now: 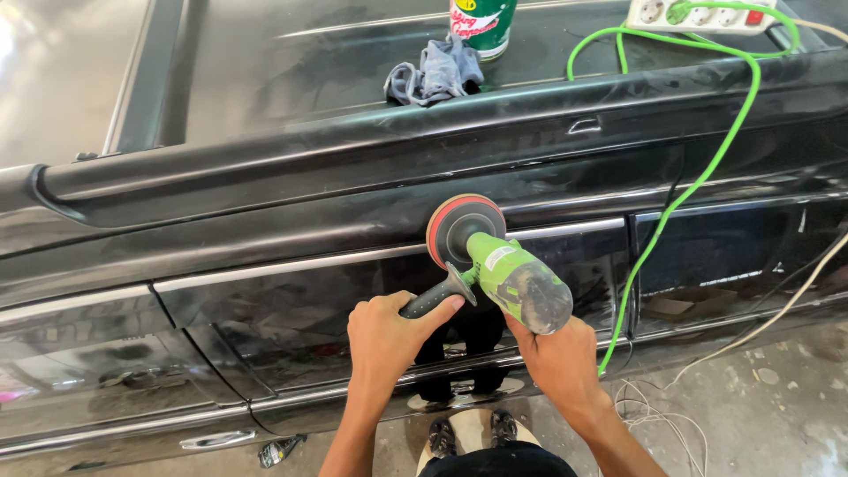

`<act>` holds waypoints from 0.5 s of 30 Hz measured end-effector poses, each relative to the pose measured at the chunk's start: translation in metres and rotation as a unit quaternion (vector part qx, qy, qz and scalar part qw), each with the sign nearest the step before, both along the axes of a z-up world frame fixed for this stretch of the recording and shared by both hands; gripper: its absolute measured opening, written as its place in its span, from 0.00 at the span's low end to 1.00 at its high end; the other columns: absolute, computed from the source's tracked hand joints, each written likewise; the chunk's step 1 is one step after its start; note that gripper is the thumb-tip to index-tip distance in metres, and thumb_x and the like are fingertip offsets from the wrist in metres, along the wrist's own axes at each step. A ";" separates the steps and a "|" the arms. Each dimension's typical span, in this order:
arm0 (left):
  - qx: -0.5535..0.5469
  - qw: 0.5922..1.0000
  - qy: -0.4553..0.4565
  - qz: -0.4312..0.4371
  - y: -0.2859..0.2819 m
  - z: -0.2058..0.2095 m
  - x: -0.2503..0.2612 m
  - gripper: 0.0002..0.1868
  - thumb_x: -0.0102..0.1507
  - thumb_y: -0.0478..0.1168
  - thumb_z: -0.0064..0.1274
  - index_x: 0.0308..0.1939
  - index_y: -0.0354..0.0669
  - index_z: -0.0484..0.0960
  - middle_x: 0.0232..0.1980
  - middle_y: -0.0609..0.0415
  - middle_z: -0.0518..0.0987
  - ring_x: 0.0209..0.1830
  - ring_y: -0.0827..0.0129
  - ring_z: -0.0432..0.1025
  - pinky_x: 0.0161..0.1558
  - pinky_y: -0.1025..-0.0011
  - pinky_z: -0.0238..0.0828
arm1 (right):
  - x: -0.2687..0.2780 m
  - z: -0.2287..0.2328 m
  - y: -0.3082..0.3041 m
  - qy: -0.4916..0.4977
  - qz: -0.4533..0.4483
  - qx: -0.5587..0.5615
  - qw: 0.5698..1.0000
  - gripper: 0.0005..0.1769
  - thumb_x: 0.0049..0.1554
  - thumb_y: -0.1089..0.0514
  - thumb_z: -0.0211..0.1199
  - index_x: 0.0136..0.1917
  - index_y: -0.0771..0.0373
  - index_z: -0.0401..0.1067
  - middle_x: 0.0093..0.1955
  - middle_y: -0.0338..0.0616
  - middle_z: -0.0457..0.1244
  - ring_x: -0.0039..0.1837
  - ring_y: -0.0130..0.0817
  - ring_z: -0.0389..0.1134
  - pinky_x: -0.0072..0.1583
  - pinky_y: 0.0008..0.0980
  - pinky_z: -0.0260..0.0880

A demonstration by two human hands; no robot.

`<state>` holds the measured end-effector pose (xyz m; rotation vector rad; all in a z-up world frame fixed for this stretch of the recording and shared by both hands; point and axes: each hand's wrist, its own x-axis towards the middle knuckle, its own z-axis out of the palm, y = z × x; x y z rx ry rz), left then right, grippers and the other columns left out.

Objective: The person polishes the side panels of a black vehicle using a power polisher, moving the tool in circular motions across the surface. A can of polish, a cloth, and a power strip are visible on the vehicle roof.

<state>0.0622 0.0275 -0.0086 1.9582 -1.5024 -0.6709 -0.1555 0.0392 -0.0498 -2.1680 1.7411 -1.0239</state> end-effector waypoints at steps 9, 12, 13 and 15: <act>0.041 0.998 0.046 0.033 0.011 -0.001 0.025 0.31 0.47 0.66 0.66 0.23 0.39 0.87 0.13 0.51 0.76 0.14 0.64 0.74 0.24 0.66 0.68 | 0.024 0.002 0.002 -0.012 0.043 -0.011 0.999 0.09 0.57 0.55 0.65 0.48 0.60 0.78 0.36 0.52 0.68 0.37 0.56 0.69 0.38 0.47 0.67; 0.040 0.997 0.048 0.037 0.016 -0.004 0.034 0.30 0.48 0.66 0.66 0.23 0.40 0.88 0.12 0.52 0.76 0.13 0.66 0.73 0.24 0.67 0.67 | 0.030 0.000 0.002 0.009 0.060 -0.019 0.998 0.10 0.54 0.56 0.66 0.49 0.60 0.78 0.38 0.53 0.68 0.38 0.56 0.70 0.38 0.48 0.68; 0.032 0.998 0.038 0.040 0.017 -0.005 0.036 0.30 0.48 0.66 0.66 0.23 0.39 0.88 0.12 0.51 0.76 0.13 0.65 0.73 0.24 0.67 0.66 | 0.033 -0.001 0.002 -0.002 0.060 -0.010 0.998 0.10 0.54 0.55 0.66 0.49 0.60 0.78 0.39 0.53 0.69 0.38 0.55 0.70 0.38 0.47 0.68; 0.015 0.999 0.018 0.048 0.019 -0.009 0.042 0.31 0.47 0.66 0.67 0.23 0.38 0.87 0.13 0.50 0.75 0.13 0.64 0.71 0.23 0.66 0.65 | 0.038 -0.001 0.003 -0.025 0.060 0.010 0.998 0.10 0.54 0.55 0.67 0.48 0.60 0.77 0.40 0.52 0.69 0.40 0.55 0.71 0.39 0.46 0.70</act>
